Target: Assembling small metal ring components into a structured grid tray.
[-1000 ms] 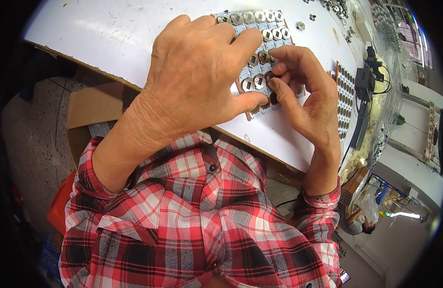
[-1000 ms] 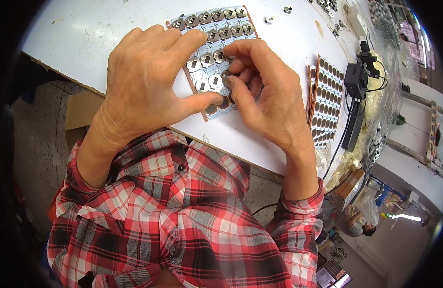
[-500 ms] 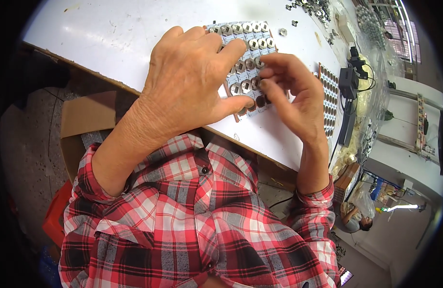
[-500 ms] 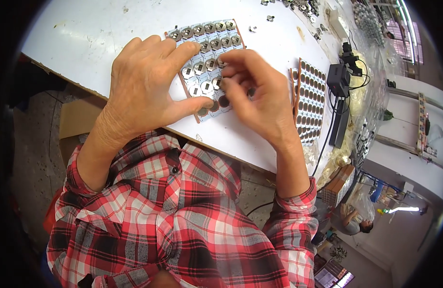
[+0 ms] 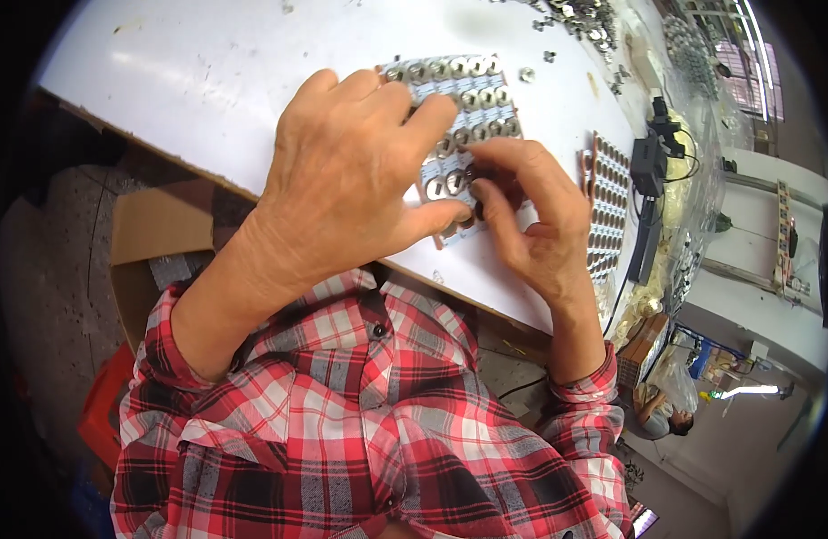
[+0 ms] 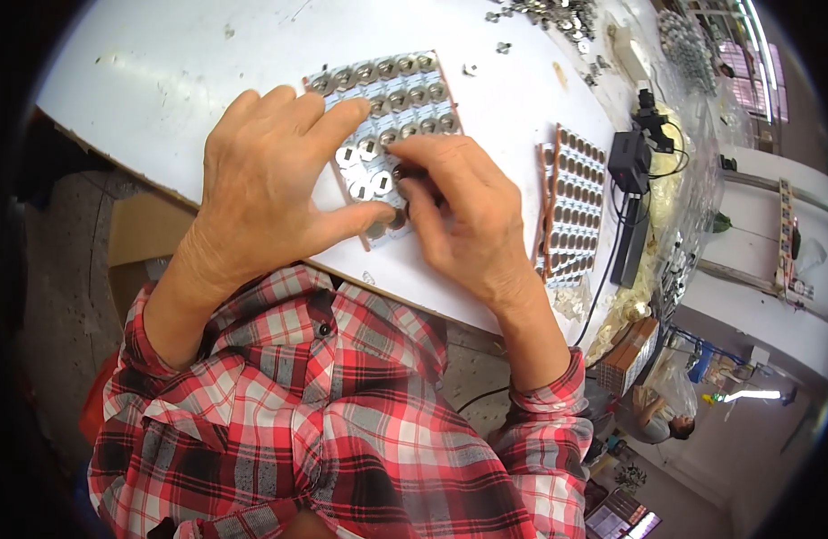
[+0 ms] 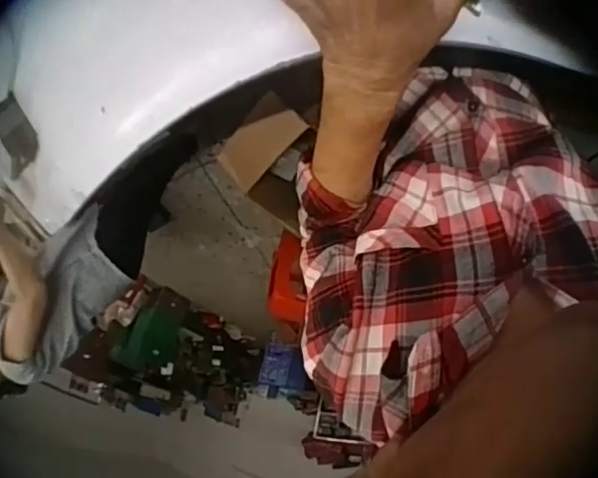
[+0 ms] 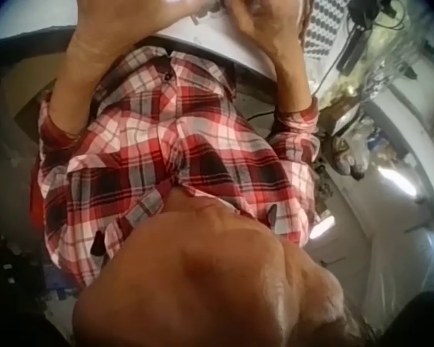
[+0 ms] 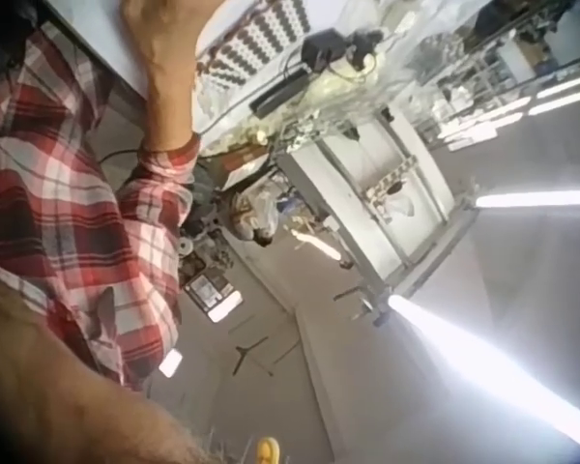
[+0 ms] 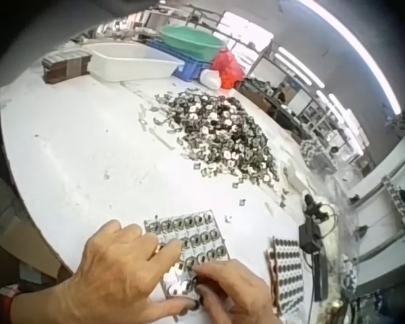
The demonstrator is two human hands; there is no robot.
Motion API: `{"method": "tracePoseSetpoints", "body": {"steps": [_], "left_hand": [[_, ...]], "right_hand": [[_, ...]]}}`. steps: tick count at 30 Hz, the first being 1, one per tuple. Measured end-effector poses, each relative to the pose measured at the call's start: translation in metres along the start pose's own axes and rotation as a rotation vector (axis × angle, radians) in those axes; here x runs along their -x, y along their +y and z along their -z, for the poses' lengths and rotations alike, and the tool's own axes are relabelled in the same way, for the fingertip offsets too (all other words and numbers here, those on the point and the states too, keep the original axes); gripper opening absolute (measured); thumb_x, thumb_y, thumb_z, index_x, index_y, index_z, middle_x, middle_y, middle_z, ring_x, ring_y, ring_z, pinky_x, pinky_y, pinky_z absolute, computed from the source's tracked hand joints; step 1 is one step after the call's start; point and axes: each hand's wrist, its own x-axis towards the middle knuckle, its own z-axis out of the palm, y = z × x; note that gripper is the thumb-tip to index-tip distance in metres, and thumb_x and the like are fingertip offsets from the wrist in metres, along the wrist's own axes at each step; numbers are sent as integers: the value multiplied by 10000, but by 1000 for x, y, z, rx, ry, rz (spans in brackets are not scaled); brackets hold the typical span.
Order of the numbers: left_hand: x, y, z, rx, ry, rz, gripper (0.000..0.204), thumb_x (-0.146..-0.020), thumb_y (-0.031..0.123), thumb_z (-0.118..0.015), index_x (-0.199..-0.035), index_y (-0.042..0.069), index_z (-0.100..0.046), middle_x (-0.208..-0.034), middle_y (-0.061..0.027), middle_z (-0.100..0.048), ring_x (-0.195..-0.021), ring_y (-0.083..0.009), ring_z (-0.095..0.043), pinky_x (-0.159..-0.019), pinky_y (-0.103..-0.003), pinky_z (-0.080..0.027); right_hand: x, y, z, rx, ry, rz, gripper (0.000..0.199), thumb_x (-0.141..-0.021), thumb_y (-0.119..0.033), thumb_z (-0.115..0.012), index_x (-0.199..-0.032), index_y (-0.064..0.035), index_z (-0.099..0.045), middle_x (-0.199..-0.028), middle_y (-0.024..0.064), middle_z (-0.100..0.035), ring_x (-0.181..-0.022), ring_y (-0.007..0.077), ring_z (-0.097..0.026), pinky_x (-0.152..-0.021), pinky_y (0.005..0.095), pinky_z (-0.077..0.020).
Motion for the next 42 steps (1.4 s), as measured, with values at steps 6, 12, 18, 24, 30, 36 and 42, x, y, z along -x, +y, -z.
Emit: {"method": "tracePoseSetpoints", "body": {"steps": [6, 12, 18, 24, 30, 36, 42], "left_hand": [[1, 0, 2, -15, -25, 0, 653, -593, 395, -882, -1098, 40, -666, -806, -68, -593, -760, -253, -566, -693, -394, -418], [0, -1, -3, 14, 79, -17, 558, -560, 413, -912, -907, 80, -629, -712, -46, -573, -708, -232, -572, -643, -380, -400], [1, -3, 0, -2, -18, 11, 657, -600, 398, -885, -1103, 38, -664, -812, -78, -615, -763, -261, -584, -701, -392, -434], [2, -4, -2, -11, -11, -10, 679, -583, 374, -896, -1126, 34, -670, -815, -72, -619, -761, -252, -587, -702, -389, -438], [2, -4, 0, -34, -33, -10, 674, -595, 354, -892, -1156, 51, -676, -838, -70, -638, -773, -247, -601, -711, -390, -446], [2, -4, -1, -35, -14, -23, 673, -602, 356, -890, -1165, 54, -677, -831, -67, -634, -765, -248, -601, -710, -391, -451], [2, -3, 0, -32, -16, -11, 674, -604, 360, -891, -1167, 54, -680, -821, -79, -632, -766, -248, -603, -712, -392, -454]], "right_hand": [[-30, 43, 25, 76, 147, -137, 159, -922, -11, -679, -1076, -2, -719, -878, 38, -731, -809, 82, -681, -723, 224, -531], [-67, 88, 22, 128, 161, -194, 173, -950, -130, -689, -1070, -11, -726, -798, 2, -675, -714, 72, -582, -642, 228, -465], [-59, 76, 31, -1, 88, -270, 166, -990, -176, -646, -950, -15, -645, -805, -20, -616, -733, 62, -539, -658, 229, -438], [-24, 35, 41, -522, -139, -410, 80, -976, -75, -655, -985, 4, -664, -819, 5, -657, -696, 67, -602, -573, 210, -486], [-7, 17, 32, -452, -195, -489, 86, -985, -81, -663, -1027, -13, -695, -841, -4, -659, -647, 33, -561, -501, 191, -434], [-15, 15, 28, -233, -228, -291, 76, -994, -75, -642, -1018, -45, -707, -798, -45, -632, -594, 15, -492, -486, 186, -351], [-19, 17, 31, -152, -247, -244, 81, -988, -61, -636, -1022, -55, -709, -805, -34, -630, -584, 20, -470, -493, 188, -347]]}}
